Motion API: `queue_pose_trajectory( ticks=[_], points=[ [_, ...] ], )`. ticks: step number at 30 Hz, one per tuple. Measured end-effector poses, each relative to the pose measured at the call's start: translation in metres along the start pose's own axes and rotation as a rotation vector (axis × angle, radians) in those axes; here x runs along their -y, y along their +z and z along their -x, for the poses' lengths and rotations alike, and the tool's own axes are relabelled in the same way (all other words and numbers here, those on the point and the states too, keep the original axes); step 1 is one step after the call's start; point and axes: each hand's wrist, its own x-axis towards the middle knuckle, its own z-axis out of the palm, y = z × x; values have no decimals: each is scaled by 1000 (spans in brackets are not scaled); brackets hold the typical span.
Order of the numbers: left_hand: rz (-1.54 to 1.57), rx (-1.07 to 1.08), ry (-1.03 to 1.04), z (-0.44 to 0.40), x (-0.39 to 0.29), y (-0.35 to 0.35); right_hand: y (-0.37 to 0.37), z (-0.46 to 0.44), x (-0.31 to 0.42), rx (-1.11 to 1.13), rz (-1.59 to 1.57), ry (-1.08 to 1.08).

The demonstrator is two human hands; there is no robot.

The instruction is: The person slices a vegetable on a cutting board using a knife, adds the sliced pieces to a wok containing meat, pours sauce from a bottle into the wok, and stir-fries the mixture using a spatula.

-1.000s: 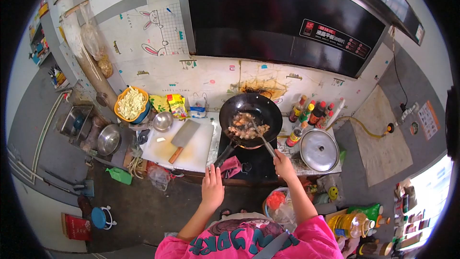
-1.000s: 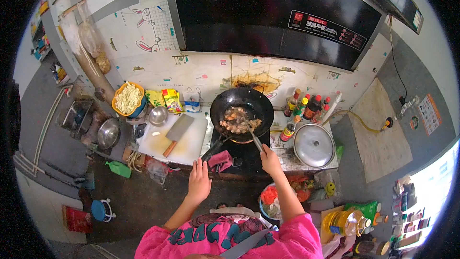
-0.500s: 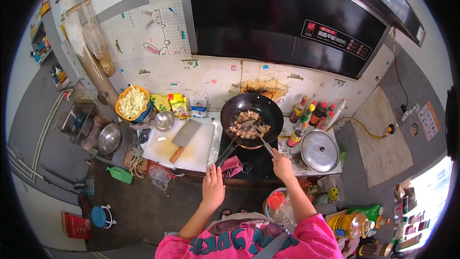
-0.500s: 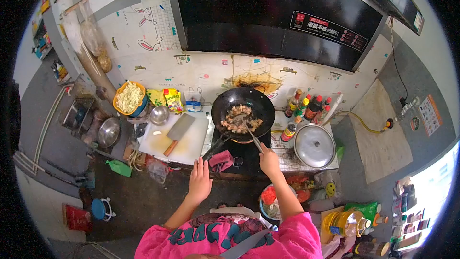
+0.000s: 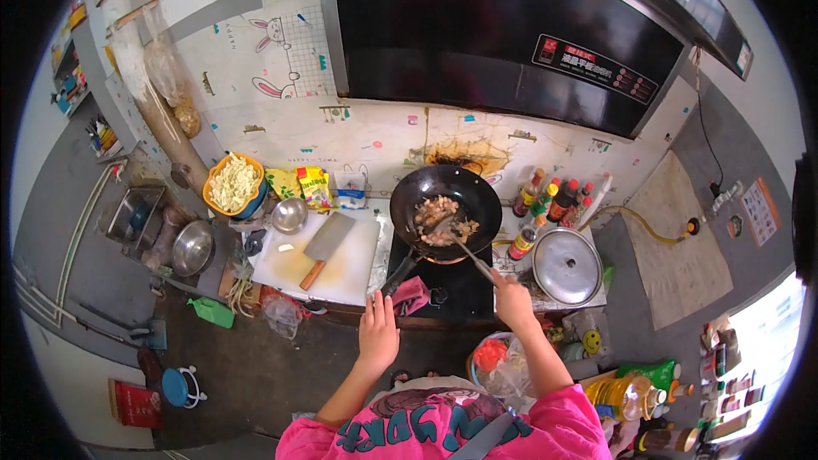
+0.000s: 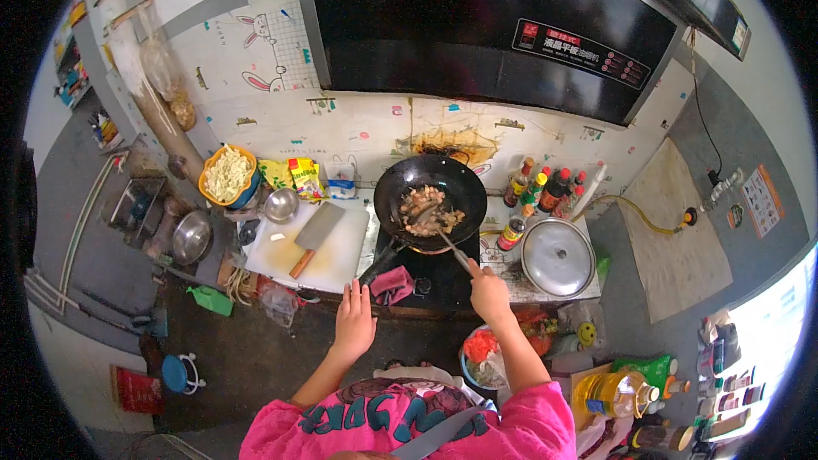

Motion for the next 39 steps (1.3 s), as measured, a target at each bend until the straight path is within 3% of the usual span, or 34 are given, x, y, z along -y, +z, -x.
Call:
queue_pose_trajectory(
  ticks=[8, 14, 17, 25, 29, 33, 39],
  points=[
    [-5, 2, -1, 0, -1, 0, -33, 13, -8, -63, -187, 49],
    [5, 1, 2, 0, -1, -1, 24, -6, -22, -58, -222, 64],
    [27, 33, 14, 0, 0, -2, 26, -14, -9, -47, -244, 131],
    [-7, 5, -2, 1, 0, 1, 40, -51, 5, -188, -264, 52],
    [-3, 5, 7, 0, 1, 0, 65, -60, -1, -99, -234, 104],
    [-12, -13, 13, 1, 2, 2, 33, -39, 9, -6, -170, 205],
    [3, -13, 0, 0, 0, 1, 9, -15, -23, -54, -143, 94]
  ],
)
